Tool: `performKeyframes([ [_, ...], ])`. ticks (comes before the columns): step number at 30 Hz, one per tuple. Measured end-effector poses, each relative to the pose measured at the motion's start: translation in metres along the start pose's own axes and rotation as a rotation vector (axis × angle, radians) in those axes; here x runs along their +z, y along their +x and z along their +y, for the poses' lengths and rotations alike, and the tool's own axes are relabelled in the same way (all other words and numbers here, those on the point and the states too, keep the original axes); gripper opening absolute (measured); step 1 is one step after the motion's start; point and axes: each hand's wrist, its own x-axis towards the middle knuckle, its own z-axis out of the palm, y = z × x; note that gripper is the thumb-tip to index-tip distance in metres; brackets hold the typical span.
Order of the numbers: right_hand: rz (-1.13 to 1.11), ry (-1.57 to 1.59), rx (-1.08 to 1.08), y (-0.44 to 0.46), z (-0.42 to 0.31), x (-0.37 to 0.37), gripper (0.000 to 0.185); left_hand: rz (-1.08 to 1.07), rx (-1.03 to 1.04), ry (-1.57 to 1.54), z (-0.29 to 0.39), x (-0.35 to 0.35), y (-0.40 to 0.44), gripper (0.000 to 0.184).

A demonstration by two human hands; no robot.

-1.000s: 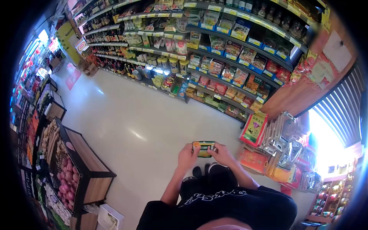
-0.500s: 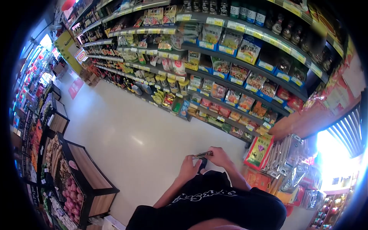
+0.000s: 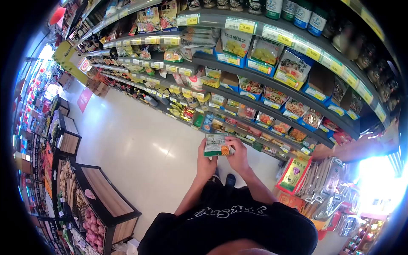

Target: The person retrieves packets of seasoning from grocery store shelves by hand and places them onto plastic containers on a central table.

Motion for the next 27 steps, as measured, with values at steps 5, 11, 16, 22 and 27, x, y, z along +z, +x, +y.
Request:
performKeyframes([
  [5,-0.001,0.040,0.037,0.066,0.042,0.030,0.035,-0.014,-0.037,-0.139,-0.029,0.004,0.077,0.065],
  [11,-0.081,0.012,0.127,0.158,0.055,0.065,0.030,0.047,0.080,-0.136,-0.085,0.009,0.193,0.056],
  [16,-0.106,0.004,0.246,0.229,0.089,0.088,0.023,0.090,-0.024,-0.460,-0.095,0.020,0.285,0.052],
  [22,0.079,0.183,0.109,0.268,0.100,0.096,0.027,-0.047,-0.021,-0.553,-0.099,0.031,0.340,0.054],
  [27,0.066,0.126,0.177,0.294,0.115,0.089,0.029,0.029,-0.007,-0.454,-0.107,0.055,0.364,0.061],
])
